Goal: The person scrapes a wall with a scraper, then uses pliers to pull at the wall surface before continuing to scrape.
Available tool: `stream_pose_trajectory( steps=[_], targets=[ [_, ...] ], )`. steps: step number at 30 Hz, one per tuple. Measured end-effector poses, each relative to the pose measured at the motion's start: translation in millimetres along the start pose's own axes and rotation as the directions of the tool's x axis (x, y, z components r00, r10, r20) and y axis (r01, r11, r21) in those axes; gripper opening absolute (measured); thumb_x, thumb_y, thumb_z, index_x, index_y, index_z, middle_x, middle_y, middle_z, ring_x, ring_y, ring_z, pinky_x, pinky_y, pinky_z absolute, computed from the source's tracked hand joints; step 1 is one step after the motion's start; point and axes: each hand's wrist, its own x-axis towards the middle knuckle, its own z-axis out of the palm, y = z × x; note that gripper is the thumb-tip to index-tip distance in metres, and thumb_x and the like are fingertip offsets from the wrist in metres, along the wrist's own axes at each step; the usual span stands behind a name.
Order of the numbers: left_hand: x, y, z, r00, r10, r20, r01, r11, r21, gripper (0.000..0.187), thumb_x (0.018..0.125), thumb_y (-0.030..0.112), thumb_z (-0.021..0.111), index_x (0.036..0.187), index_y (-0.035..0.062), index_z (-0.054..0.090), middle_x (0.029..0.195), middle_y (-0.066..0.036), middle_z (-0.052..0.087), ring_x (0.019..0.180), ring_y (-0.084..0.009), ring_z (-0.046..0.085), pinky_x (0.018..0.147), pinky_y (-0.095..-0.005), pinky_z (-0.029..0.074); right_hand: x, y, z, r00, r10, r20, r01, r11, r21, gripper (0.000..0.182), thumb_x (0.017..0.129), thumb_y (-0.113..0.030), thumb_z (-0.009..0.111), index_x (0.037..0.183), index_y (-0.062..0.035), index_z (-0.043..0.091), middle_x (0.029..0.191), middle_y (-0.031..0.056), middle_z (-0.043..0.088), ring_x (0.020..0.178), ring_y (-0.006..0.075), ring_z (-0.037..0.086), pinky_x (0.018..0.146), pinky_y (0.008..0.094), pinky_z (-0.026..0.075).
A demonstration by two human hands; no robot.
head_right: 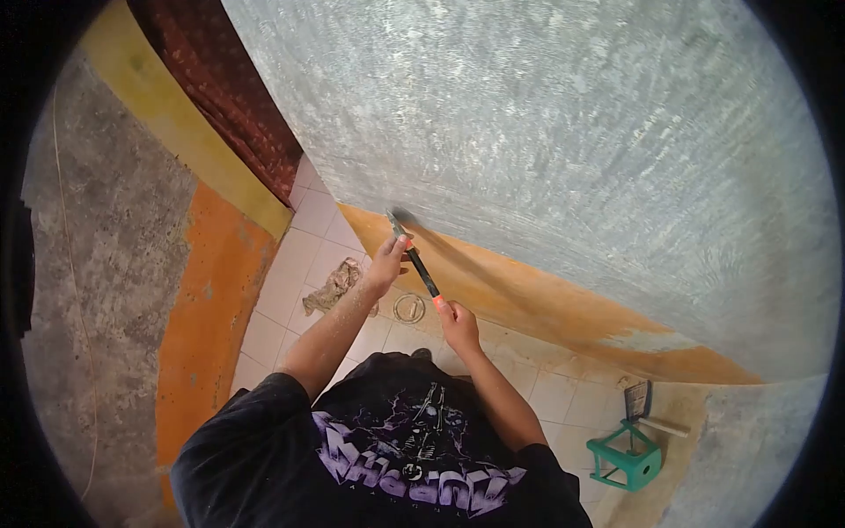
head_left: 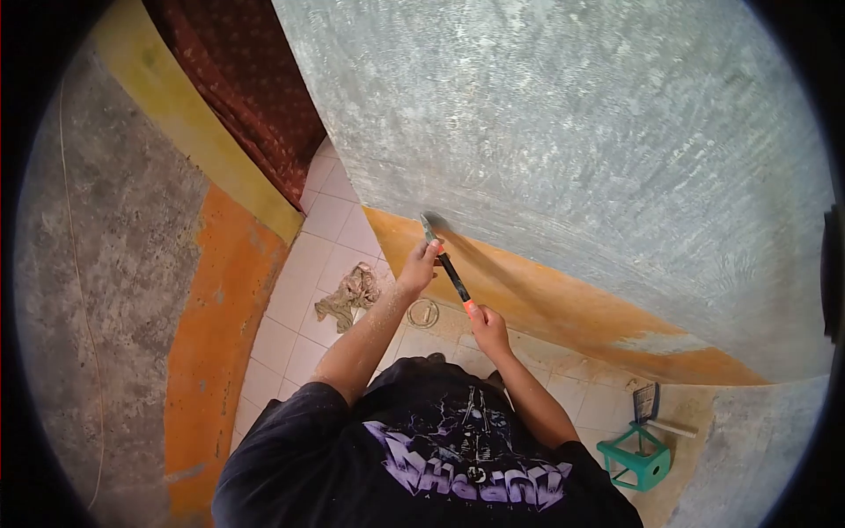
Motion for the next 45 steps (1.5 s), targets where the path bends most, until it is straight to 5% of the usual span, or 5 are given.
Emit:
stream_pose_trajectory(
  steps=[24,37,40,43,45],
  targets=[
    [27.7,9.7,-116.8,0.977,-0.05,-0.207,0.021,0.99,-0.139,0.045,0.103,0.05,0.04,0.132,0.0179,0.053,0.106,0.0,0.069,0.093,-0.015,0.058,0.082,-0.0392,0.044,49.8,-78.6,90.7,0.983,-0.098,0.154,0.118,0.985,-0.13,0.055,0.097,-0.051,0.055,0.083,0.0013,0.063,0.065,0.0108,0.055,0.062,0.0204,0.055,0.06,0.0375,0.043],
    [-43.4,-21.3,-6.8,0.96,-0.171,0.222,0.206,0.968,-0.145,0.036,0.105,0.044,0.043,0.123,0.0163,0.055,0.12,-0.002,0.065,0.104,-0.0149,0.058,0.088,-0.0405,0.043,-31.9,23.6,-31.2,0.944,0.155,0.291,-0.204,0.968,0.147,0.043,0.098,-0.043,0.057,0.084,-0.0022,0.062,0.062,-0.0007,0.05,0.056,0.0105,0.049,0.053,0.0302,0.04],
    [-59.6,-9.9,28.9,0.944,-0.134,0.3,0.17,0.981,-0.097,0.033,0.105,0.043,0.045,0.12,0.0156,0.055,0.12,-0.003,0.066,0.103,-0.015,0.059,0.086,-0.0379,0.044,-64.4,36.6,-51.6,0.962,0.121,0.246,-0.188,0.944,0.27,0.038,0.101,-0.039,0.054,0.08,-0.0081,0.056,0.061,-0.0021,0.048,0.048,0.0069,0.044,0.045,0.0244,0.036],
    [-79.4,2.9,73.5,0.923,-0.092,0.374,0.139,0.985,-0.101,0.03,0.105,0.041,0.045,0.114,0.0154,0.058,0.117,-0.004,0.066,0.102,-0.0147,0.059,0.085,-0.0356,0.045,-107.7,40.5,-84.1,0.995,-0.082,0.049,0.076,0.99,0.118,0.03,0.098,-0.031,0.06,0.082,-0.0059,0.057,0.064,-0.0031,0.046,0.054,0.0061,0.042,0.05,0.0241,0.036],
    [-93.6,8.5,107.5,0.89,-0.053,0.452,0.116,0.987,-0.113,0.029,0.105,0.04,0.045,0.108,0.0158,0.059,0.116,-0.005,0.066,0.103,-0.0151,0.059,0.086,-0.0358,0.044,-149.7,19.8,-121.9,0.997,-0.069,-0.026,0.07,0.996,0.061,0.025,0.095,-0.028,0.064,0.091,-0.0039,0.061,0.065,-0.0013,0.049,0.06,0.0085,0.044,0.056,0.0262,0.038]
  ],
)
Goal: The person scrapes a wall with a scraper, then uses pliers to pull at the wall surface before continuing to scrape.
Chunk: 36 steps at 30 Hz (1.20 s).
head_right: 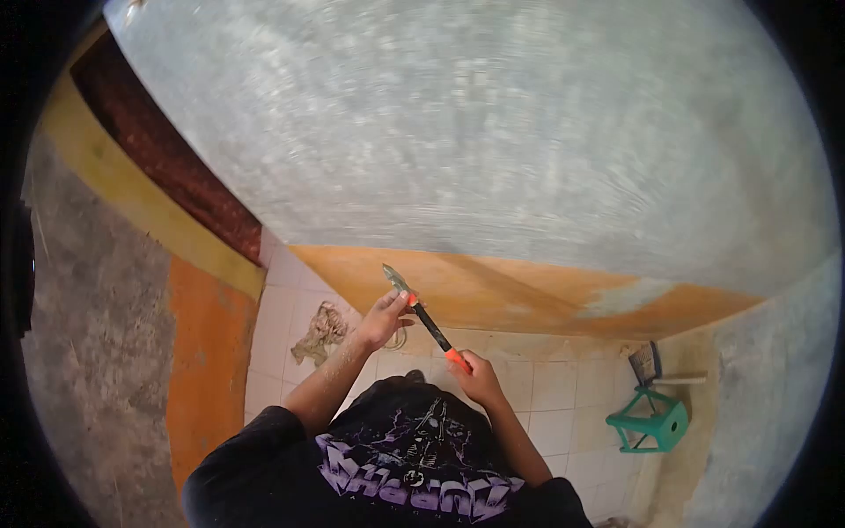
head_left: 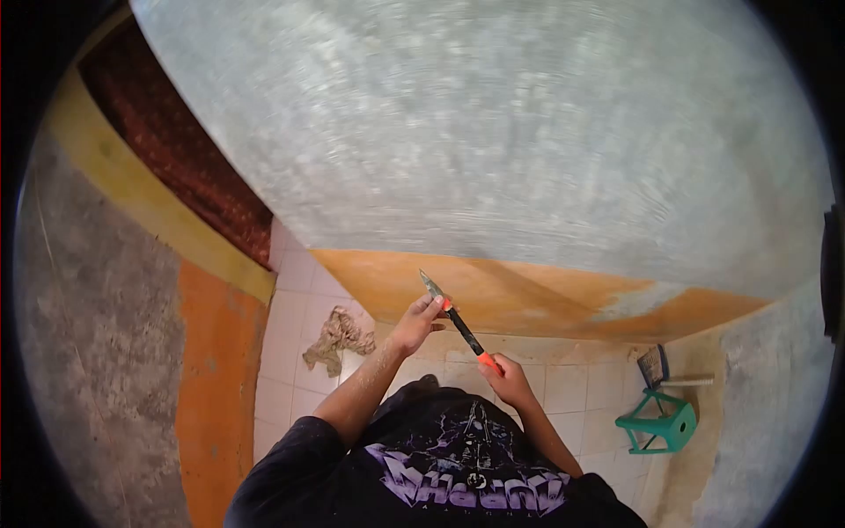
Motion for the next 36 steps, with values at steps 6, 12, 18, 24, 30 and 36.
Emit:
stream_pose_trajectory(
  steps=[6,12,18,24,30,36],
  targets=[
    [1.2,-23.5,146.9,0.977,-0.028,0.213,0.028,1.0,0.007,0.029,0.105,0.042,0.045,0.104,0.0162,0.059,0.114,-0.005,0.066,0.107,-0.0162,0.058,0.088,-0.0366,0.044,-108.8,9.9,-93.3,0.98,0.086,-0.182,-0.07,0.994,0.089,0.025,0.091,-0.024,0.068,0.102,-0.0018,0.064,0.068,-0.0016,0.05,0.063,0.0074,0.044,0.058,0.026,0.039],
    [5.1,-93.4,282.8,0.929,-0.083,0.361,0.072,0.996,0.042,0.029,0.105,0.041,0.044,0.104,0.0154,0.057,0.109,-0.006,0.065,0.105,-0.018,0.058,0.089,-0.0393,0.045,-212.3,84.0,-160.3,0.939,0.184,-0.29,-0.105,0.958,0.267,0.023,0.093,-0.022,0.066,0.105,-0.0026,0.064,0.067,-0.0057,0.05,0.056,0.0031,0.044,0.051,0.0221,0.036],
    [24.5,-108.1,357.8,0.917,-0.013,0.398,0.098,0.976,-0.193,0.027,0.105,0.04,0.045,0.102,0.0143,0.054,0.099,-0.006,0.063,0.099,-0.0196,0.059,0.089,-0.0433,0.046,-221.3,110.3,-199.6,0.922,0.223,-0.317,-0.098,0.926,0.366,0.027,0.094,-0.028,0.066,0.103,-0.0028,0.066,0.072,-0.0044,0.05,0.064,0.0061,0.043,0.059,0.0253,0.038],
    [68.8,-103.2,418.4,0.867,-0.025,0.498,0.116,0.981,-0.153,0.024,0.105,0.036,0.047,0.103,0.0134,0.055,0.1,-0.008,0.065,0.101,-0.0202,0.061,0.089,-0.0418,0.049,-222.5,118.1,-284.9,0.919,0.218,-0.329,-0.126,0.952,0.279,0.029,0.095,-0.031,0.064,0.1,-0.0031,0.067,0.067,-0.0025,0.049,0.063,0.0077,0.044,0.059,0.0267,0.039],
    [115.2,-114.7,496.9,0.821,-0.09,0.564,0.125,0.992,-0.023,0.025,0.106,0.035,0.046,0.103,0.0121,0.055,0.103,-0.009,0.066,0.104,-0.0209,0.061,0.091,-0.0403,0.049,-243.1,136.1,-350.1,0.868,0.224,-0.444,-0.122,0.961,0.248,0.03,0.096,-0.032,0.064,0.099,-0.0028,0.066,0.066,-0.0023,0.048,0.062,0.0077,0.044,0.058,0.0271,0.039],
    [132.9,-133.7,580.3,0.811,-0.125,0.571,0.15,0.989,0.004,0.026,0.106,0.037,0.044,0.099,0.0141,0.055,0.101,-0.009,0.064,0.102,-0.0226,0.06,0.089,-0.0436,0.048,-265.3,169.1,-409.9,0.85,0.296,-0.437,-0.137,0.923,0.358,0.028,0.096,-0.031,0.064,0.1,-0.0035,0.066,0.065,-0.0032,0.048,0.061,0.0075,0.044,0.057,0.0263,0.038]
  ],
)
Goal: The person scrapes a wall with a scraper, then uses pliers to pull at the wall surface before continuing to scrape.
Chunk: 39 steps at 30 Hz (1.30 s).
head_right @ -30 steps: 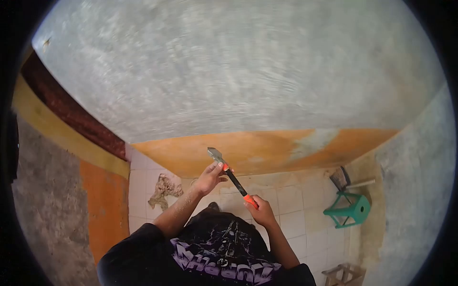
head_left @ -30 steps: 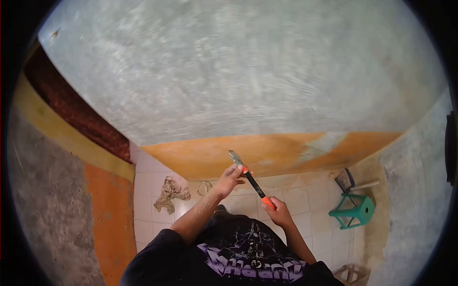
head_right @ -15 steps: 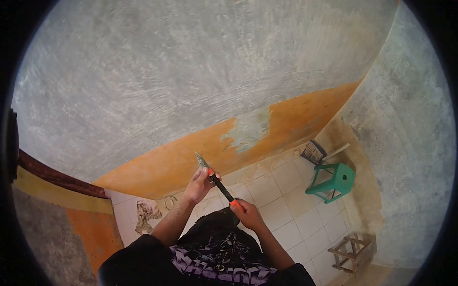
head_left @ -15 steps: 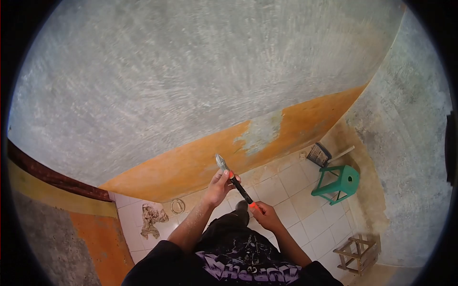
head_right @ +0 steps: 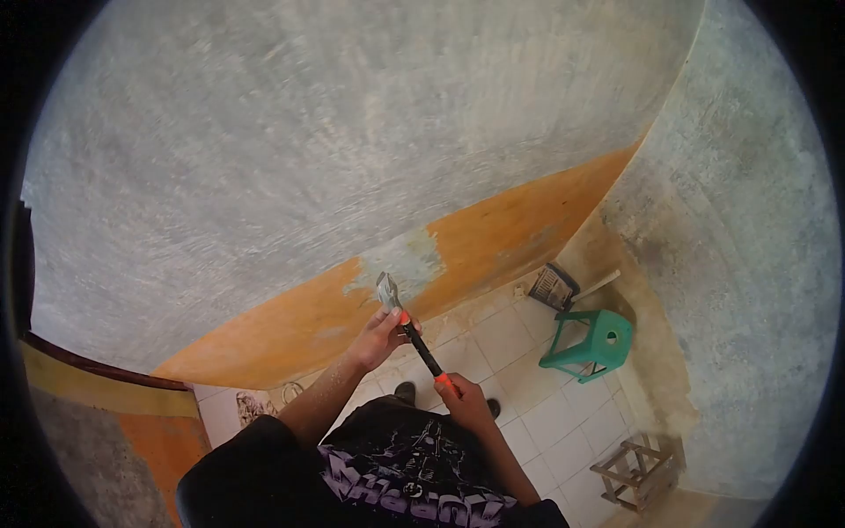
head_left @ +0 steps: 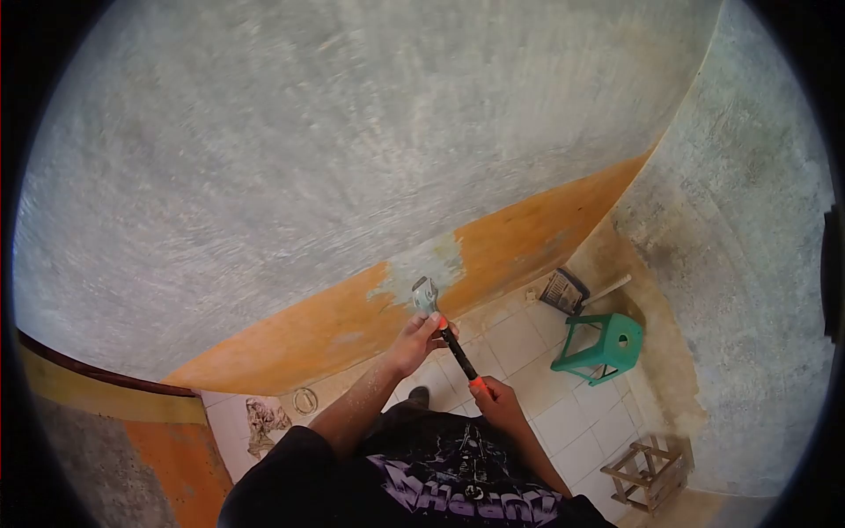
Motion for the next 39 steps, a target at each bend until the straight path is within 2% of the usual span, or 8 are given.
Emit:
stream_pose_trajectory(
  steps=[6,12,18,21,25,26,33,39],
  targets=[
    [56.6,-48.1,66.6,0.999,0.014,-0.046,-0.018,0.997,-0.078,0.027,0.106,0.038,0.043,0.101,0.0131,0.054,0.104,-0.009,0.065,0.103,-0.0193,0.061,0.09,-0.0396,0.048,11.3,4.7,-116.1,0.998,-0.049,0.049,0.056,0.986,-0.159,0.027,0.098,-0.03,0.062,0.102,-0.0032,0.065,0.064,-0.0051,0.05,0.057,0.0051,0.044,0.053,0.0247,0.037],
    [116.5,-102.1,151.9,0.988,0.024,-0.154,-0.035,0.997,-0.069,0.033,0.107,0.04,0.039,0.115,0.0114,0.054,0.11,-0.008,0.064,0.106,-0.0189,0.06,0.09,-0.0393,0.047,14.4,21.4,-239.8,0.995,-0.027,0.092,0.038,0.991,-0.128,0.028,0.098,-0.03,0.061,0.103,-0.0035,0.066,0.066,-0.004,0.048,0.06,0.006,0.042,0.056,0.0253,0.038],
    [164.7,-101.2,194.7,0.984,-0.019,-0.178,-0.008,0.988,-0.152,0.04,0.107,0.041,0.038,0.129,0.0097,0.05,0.115,-0.008,0.064,0.108,-0.0196,0.06,0.09,-0.0394,0.048,42.2,17.9,-313.8,0.857,0.193,0.478,-0.359,0.889,0.285,0.024,0.103,-0.025,0.049,0.12,-0.0085,0.055,0.068,0.0005,0.05,0.052,0.0073,0.046,0.045,0.0237,0.038],
    [194.6,-105.7,201.1,0.981,-0.024,-0.192,-0.006,0.988,-0.154,0.04,0.106,0.04,0.042,0.13,0.0092,0.049,0.116,-0.008,0.064,0.107,-0.0196,0.061,0.089,-0.0388,0.048,70.2,26.7,-342.8,0.834,0.169,0.526,-0.341,0.906,0.25,0.025,0.104,-0.023,0.046,0.123,-0.0081,0.051,0.068,0.0024,0.051,0.049,0.0089,0.046,0.041,0.0245,0.037],
    [231.7,-88.9,206.9,0.974,0.001,-0.227,-0.005,1.0,-0.017,0.034,0.103,0.035,0.052,0.125,0.0089,0.051,0.112,-0.007,0.065,0.103,-0.0181,0.063,0.088,-0.0371,0.049,115.9,11.7,-376.8,0.846,0.164,0.507,-0.26,0.957,0.124,0.021,0.103,-0.021,0.049,0.119,-0.0078,0.051,0.067,0.0015,0.05,0.05,0.0084,0.045,0.045,0.0234,0.037],
    [238.4,-81.1,208.4,0.968,-0.018,-0.249,0.021,1.0,0.01,0.035,0.101,0.035,0.056,0.124,0.0089,0.052,0.113,-0.006,0.066,0.1,-0.0145,0.063,0.084,-0.031,0.048,124.4,4.8,-382.4,0.855,0.172,0.489,-0.259,0.959,0.115,0.021,0.103,-0.022,0.05,0.118,-0.0079,0.051,0.066,0.0002,0.047,0.05,0.008,0.044,0.046,0.0229,0.035],
    [282.5,-69.7,196.5,0.972,-0.001,-0.235,0.032,0.991,0.129,0.05,0.1,0.043,0.057,0.133,0.006,0.053,0.115,-0.005,0.064,0.098,-0.014,0.062,0.083,-0.0308,0.049,180.8,-8.4,-417.7,0.854,0.207,0.477,-0.254,0.967,0.035,0.028,0.103,-0.03,0.053,0.118,-0.0069,0.053,0.063,-0.0028,0.042,0.047,0.0063,0.038,0.043,0.0228,0.031],
    [292.7,-84.2,192.7,0.928,0.008,-0.373,0.02,0.997,0.069,0.051,0.099,0.045,0.057,0.13,0.0047,0.055,0.11,-0.004,0.063,0.097,-0.0152,0.063,0.082,-0.0324,0.05,208.5,-17.3,-418.7,0.876,0.228,0.426,-0.196,0.973,-0.119,0.025,0.104,-0.031,0.049,0.106,-0.0076,0.055,0.059,-0.0027,0.044,0.043,0.0068,0.04,0.041,0.023,0.033]
  ],
)
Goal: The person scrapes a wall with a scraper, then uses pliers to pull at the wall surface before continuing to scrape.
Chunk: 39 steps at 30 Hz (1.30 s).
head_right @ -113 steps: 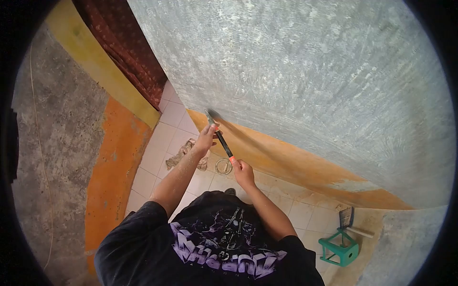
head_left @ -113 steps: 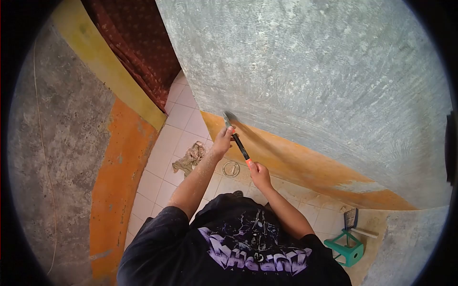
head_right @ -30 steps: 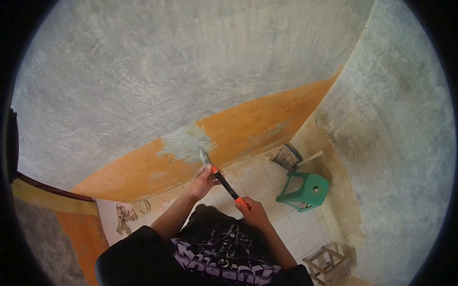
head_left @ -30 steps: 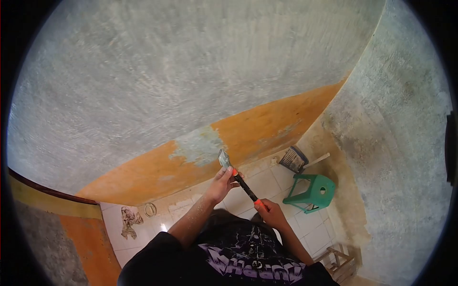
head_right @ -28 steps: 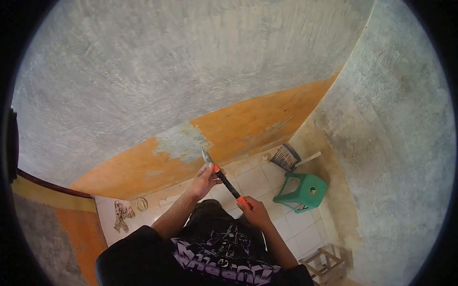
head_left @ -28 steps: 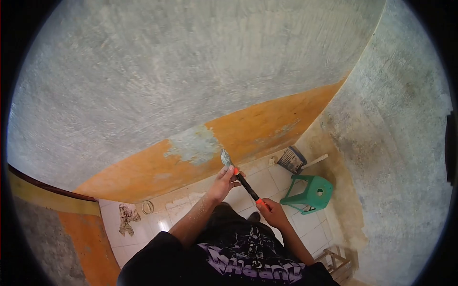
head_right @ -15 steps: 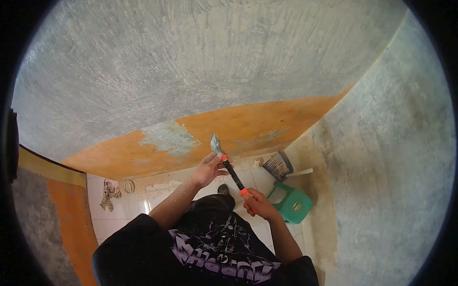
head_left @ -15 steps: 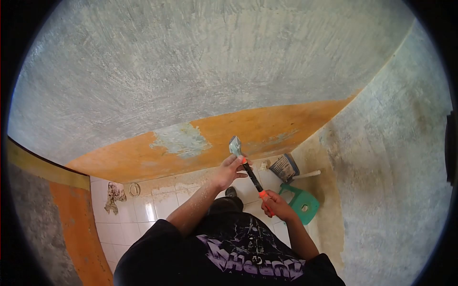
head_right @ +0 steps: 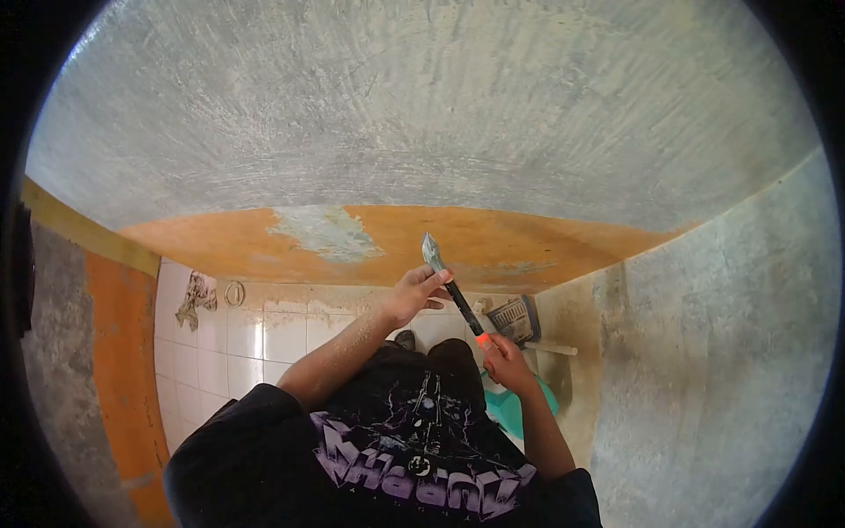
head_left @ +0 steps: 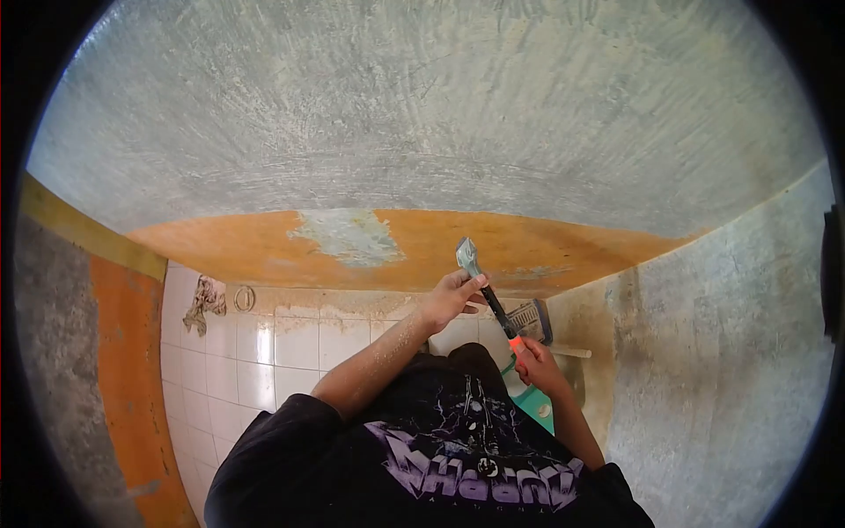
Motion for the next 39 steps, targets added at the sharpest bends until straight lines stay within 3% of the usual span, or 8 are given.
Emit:
stream_pose_trajectory(
  steps=[3,9,17,26,36,39],
  targets=[
    [12.3,-7.2,0.3,0.999,0.008,-0.037,-0.008,1.0,-0.008,0.048,0.1,0.044,0.057,0.128,0.0053,0.056,0.111,-0.004,0.063,0.097,-0.0153,0.064,0.082,-0.0324,0.05,12.9,4.0,-10.7,1.0,0.022,0.018,-0.022,1.0,0.018,0.029,0.103,-0.034,0.051,0.113,-0.0073,0.058,0.061,-0.0042,0.043,0.045,0.0048,0.037,0.041,0.0224,0.03],
    [40.6,-7.2,14.6,0.993,0.053,-0.103,-0.048,0.998,0.042,0.044,0.101,0.044,0.054,0.126,0.0081,0.057,0.112,-0.004,0.064,0.096,-0.0158,0.064,0.084,-0.0349,0.05,48.9,14.2,-41.6,1.0,-0.006,0.024,0.006,1.0,-0.007,0.031,0.103,-0.037,0.05,0.094,-0.0081,0.055,0.058,-0.004,0.043,0.045,0.005,0.037,0.04,0.0233,0.03],
    [74.0,3.8,24.7,0.98,0.054,-0.194,-0.052,0.998,0.019,0.044,0.103,0.043,0.048,0.13,0.0094,0.055,0.115,-0.003,0.064,0.096,-0.0168,0.064,0.085,-0.0376,0.049,86.7,0.9,-64.0,0.999,-0.04,-0.015,0.04,0.999,-0.034,0.038,0.103,-0.04,0.049,0.085,-0.0072,0.057,0.056,-0.0054,0.041,0.044,0.0054,0.038,0.04,0.024,0.029],
    [92.1,8.5,25.5,0.98,0.088,-0.177,-0.084,0.996,0.032,0.043,0.103,0.044,0.047,0.129,0.0102,0.055,0.115,-0.004,0.066,0.098,-0.0161,0.064,0.086,-0.0379,0.049,118.4,20.1,-89.6,0.985,-0.172,0.011,0.172,0.979,-0.107,0.039,0.103,-0.038,0.049,0.081,-0.007,0.057,0.058,-0.0043,0.045,0.049,0.0054,0.04,0.046,0.0234,0.031],
    [102.3,9.4,16.2,0.988,0.081,-0.13,-0.07,0.994,0.084,0.043,0.104,0.044,0.047,0.127,0.0092,0.054,0.117,-0.005,0.068,0.107,-0.0152,0.061,0.089,-0.0384,0.047,119.7,7.6,-86.6,0.972,-0.232,-0.034,0.219,0.95,-0.222,0.038,0.103,-0.034,0.049,0.08,-0.0059,0.059,0.06,-0.004,0.046,0.054,0.0058,0.044,0.05,0.0239,0.036],
    [106.9,13.4,16.5,0.992,0.069,-0.108,-0.059,0.994,0.092,0.043,0.104,0.044,0.046,0.127,0.0092,0.055,0.117,-0.004,0.068,0.109,-0.0158,0.06,0.089,-0.0386,0.047,120.2,9.9,-88.2,0.975,-0.217,-0.047,0.205,0.963,-0.177,0.04,0.102,-0.035,0.05,0.08,-0.0041,0.061,0.059,-0.0029,0.047,0.054,0.0068,0.044,0.051,0.0255,0.036]
  ],
)
